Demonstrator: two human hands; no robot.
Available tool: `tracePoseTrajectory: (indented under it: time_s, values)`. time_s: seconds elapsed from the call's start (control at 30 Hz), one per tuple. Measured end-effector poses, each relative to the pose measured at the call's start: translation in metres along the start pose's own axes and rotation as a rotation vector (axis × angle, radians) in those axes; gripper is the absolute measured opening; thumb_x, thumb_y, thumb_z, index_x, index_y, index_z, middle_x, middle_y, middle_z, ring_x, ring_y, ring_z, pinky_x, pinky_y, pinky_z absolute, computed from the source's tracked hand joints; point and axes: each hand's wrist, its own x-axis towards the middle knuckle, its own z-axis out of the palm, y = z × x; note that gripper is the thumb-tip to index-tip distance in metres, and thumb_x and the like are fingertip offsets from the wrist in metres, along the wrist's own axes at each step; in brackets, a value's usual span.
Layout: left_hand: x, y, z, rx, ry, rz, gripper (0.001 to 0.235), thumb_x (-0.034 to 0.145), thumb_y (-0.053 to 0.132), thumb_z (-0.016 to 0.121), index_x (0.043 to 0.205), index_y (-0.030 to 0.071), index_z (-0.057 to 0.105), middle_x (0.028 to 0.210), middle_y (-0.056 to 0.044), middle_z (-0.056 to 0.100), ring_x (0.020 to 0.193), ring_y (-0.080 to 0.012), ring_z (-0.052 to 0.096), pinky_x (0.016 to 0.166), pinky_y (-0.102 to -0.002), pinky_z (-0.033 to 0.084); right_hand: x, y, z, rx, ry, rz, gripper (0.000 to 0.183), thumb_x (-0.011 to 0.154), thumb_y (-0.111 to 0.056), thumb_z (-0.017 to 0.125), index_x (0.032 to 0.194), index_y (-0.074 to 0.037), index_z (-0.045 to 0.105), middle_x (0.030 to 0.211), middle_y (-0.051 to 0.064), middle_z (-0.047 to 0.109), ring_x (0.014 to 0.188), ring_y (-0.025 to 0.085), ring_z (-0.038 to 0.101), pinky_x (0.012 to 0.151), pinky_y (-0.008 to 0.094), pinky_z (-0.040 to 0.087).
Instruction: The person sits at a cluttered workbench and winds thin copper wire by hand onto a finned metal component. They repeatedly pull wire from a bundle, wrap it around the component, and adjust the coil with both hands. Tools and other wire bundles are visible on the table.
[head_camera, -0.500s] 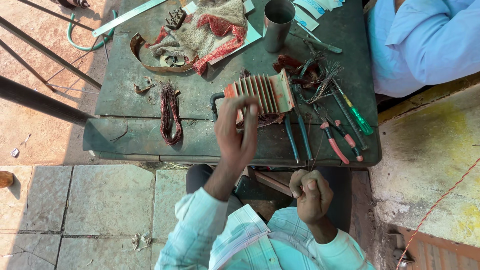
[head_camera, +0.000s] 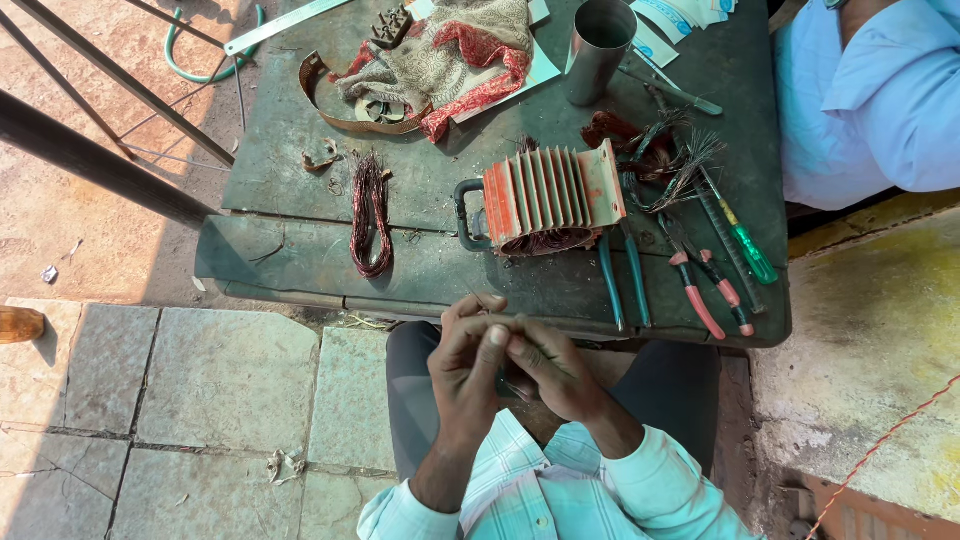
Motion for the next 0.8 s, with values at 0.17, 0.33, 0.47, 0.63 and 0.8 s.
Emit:
tracePoseTrajectory:
  time_s: [0.17, 0.33, 0.47, 0.63, 0.8]
  values:
    - [0.009, -0.008, -0.013, -0.356, 0.13, -0.131, 0.015, 0.112, 0.014, 0.055, 0.1, 0.005, 0.054, 0.107, -0.014, 0.073, 0.07, -0.0022, 0.045, 0.061, -0.02, 0.038, 0.022, -0.002, -0.016, -0.12, 0.49, -0.297, 0.038, 0.103, -0.026, 0.072, 0.125, 0.003, 0.061, 0.07, -0.001, 0.058, 0.051, 0.004, 0.049, 0.044, 0.022, 0.041]
    - [0.007, -0.009, -0.009, -0.27, 0.065, -0.135, 0.016, 0.113, 0.017, 0.048, 0.107, 0.003, 0.053, 0.079, -0.008, 0.066, 0.061, -0.0044, 0.046, 0.054, -0.02, 0.036, 0.056, 0.001, -0.036, -0.332, 0.581, -0.212, 0.033, 0.097, -0.022, 0.072, 0.118, 0.002, 0.068, 0.086, 0.003, 0.074, 0.061, 0.007, 0.067, 0.045, 0.021, 0.046]
    - [-0.001, -0.009, -0.005, -0.231, 0.055, -0.183, 0.017, 0.112, 0.017, 0.047, 0.109, 0.002, 0.054, 0.078, -0.007, 0.063, 0.065, -0.0059, 0.049, 0.056, -0.022, 0.037, 0.064, 0.012, -0.04, -0.249, 0.621, -0.242, 0.023, 0.095, -0.017, 0.074, 0.107, 0.002, 0.072, 0.078, 0.004, 0.073, 0.058, 0.01, 0.067, 0.044, 0.023, 0.046]
    - [0.005, -0.01, -0.008, -0.252, 0.051, -0.119, 0.016, 0.115, 0.016, 0.05, 0.109, 0.002, 0.055, 0.076, -0.004, 0.057, 0.062, -0.0029, 0.044, 0.054, -0.019, 0.034, 0.059, 0.02, -0.052, -0.167, 0.593, -0.291, 0.019, 0.101, -0.018, 0.072, 0.104, 0.001, 0.07, 0.08, 0.007, 0.07, 0.059, 0.01, 0.064, 0.048, 0.024, 0.048]
    - [0.05, -0.001, 0.005, 0.277, 0.12, 0.13, 0.017, 0.113, 0.017, 0.051, 0.109, 0.002, 0.059, 0.089, -0.004, 0.059, 0.072, -0.0087, 0.049, 0.062, -0.025, 0.041, 0.057, 0.022, -0.047, -0.094, 0.484, -0.26, 0.021, 0.106, -0.024, 0.059, 0.108, -0.004, 0.059, 0.097, 0.004, 0.067, 0.059, 0.008, 0.062, 0.048, 0.023, 0.047]
